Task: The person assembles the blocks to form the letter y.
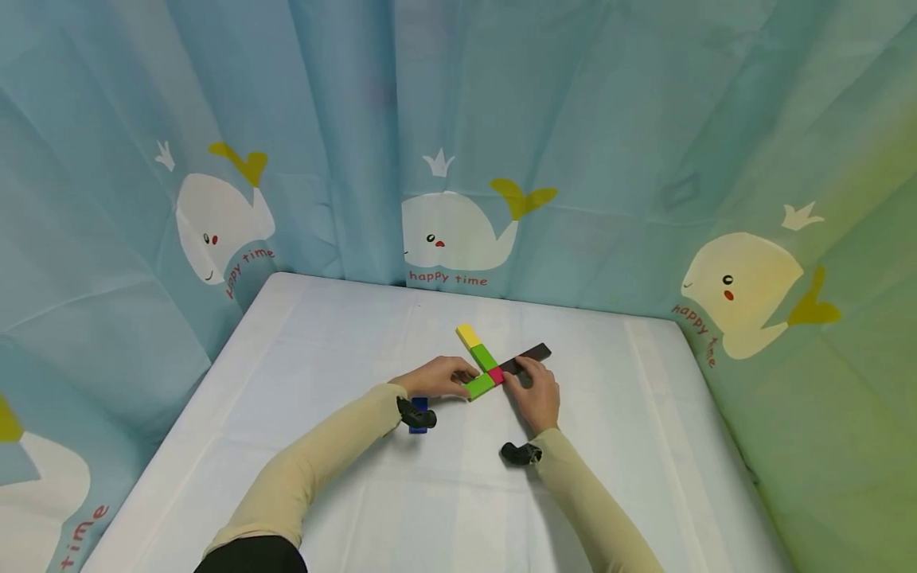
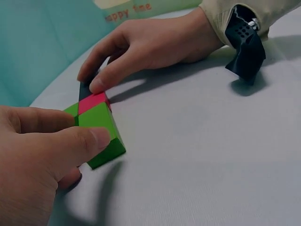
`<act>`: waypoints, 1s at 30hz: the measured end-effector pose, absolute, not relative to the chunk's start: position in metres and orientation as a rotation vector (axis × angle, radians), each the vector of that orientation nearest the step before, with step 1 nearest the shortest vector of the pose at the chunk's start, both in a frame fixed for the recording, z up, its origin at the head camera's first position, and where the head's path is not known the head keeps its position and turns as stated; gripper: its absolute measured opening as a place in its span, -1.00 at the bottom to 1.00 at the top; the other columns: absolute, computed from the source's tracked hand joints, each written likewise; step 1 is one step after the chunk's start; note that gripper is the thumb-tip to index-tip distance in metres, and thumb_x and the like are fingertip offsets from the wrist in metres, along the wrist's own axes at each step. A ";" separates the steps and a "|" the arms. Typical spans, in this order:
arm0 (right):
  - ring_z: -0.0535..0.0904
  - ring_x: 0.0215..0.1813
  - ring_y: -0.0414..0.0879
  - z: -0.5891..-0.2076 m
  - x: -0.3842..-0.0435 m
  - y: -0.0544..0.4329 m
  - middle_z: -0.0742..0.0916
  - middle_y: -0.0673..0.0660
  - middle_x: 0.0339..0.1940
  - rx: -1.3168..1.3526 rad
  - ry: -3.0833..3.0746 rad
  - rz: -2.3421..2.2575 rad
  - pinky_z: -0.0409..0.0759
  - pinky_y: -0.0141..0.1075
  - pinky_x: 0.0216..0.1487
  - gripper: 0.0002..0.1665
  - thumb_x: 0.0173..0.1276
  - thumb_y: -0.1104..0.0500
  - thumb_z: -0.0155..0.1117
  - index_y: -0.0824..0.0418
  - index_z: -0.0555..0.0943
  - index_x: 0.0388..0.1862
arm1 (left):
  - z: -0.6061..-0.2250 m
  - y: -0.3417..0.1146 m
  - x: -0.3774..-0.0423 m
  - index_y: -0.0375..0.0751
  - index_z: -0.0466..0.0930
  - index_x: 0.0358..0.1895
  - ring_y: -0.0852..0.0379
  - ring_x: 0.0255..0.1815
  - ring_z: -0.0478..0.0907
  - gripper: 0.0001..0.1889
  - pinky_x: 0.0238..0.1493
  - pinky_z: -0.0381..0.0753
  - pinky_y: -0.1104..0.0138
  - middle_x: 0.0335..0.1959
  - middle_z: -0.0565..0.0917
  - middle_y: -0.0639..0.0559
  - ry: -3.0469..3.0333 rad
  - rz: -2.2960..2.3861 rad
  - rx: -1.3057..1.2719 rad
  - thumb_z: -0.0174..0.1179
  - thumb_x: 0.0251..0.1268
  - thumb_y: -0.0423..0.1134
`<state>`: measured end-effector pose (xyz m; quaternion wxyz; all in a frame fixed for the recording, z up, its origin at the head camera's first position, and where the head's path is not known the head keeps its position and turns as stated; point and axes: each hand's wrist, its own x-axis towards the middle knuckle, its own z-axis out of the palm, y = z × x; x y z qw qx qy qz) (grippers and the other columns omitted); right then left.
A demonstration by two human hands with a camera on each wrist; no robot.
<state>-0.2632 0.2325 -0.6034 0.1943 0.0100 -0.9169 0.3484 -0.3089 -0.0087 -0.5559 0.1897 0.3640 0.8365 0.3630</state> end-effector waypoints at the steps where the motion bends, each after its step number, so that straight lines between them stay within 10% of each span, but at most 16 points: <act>1: 0.44 0.25 0.16 -0.603 -0.263 0.233 0.62 0.15 0.20 0.029 -2.570 0.981 0.29 0.08 0.22 -0.47 0.30 -0.04 0.38 0.16 0.62 0.18 | -0.556 -0.010 -0.309 -0.24 0.56 0.21 0.17 0.01 0.57 -0.53 0.06 0.53 0.39 0.09 0.61 -0.02 2.354 1.027 1.018 0.36 0.24 -0.24; 30: 0.49 0.14 0.17 -0.602 -0.262 0.232 0.65 0.16 0.17 0.065 -2.523 0.987 0.35 0.09 0.09 -0.48 0.28 -0.03 0.41 0.19 0.64 0.15 | -0.555 -0.082 -0.286 -0.26 0.53 0.22 0.08 0.06 0.53 -0.53 0.09 0.53 0.22 0.10 0.59 -0.03 2.508 1.097 0.876 0.27 0.34 -0.09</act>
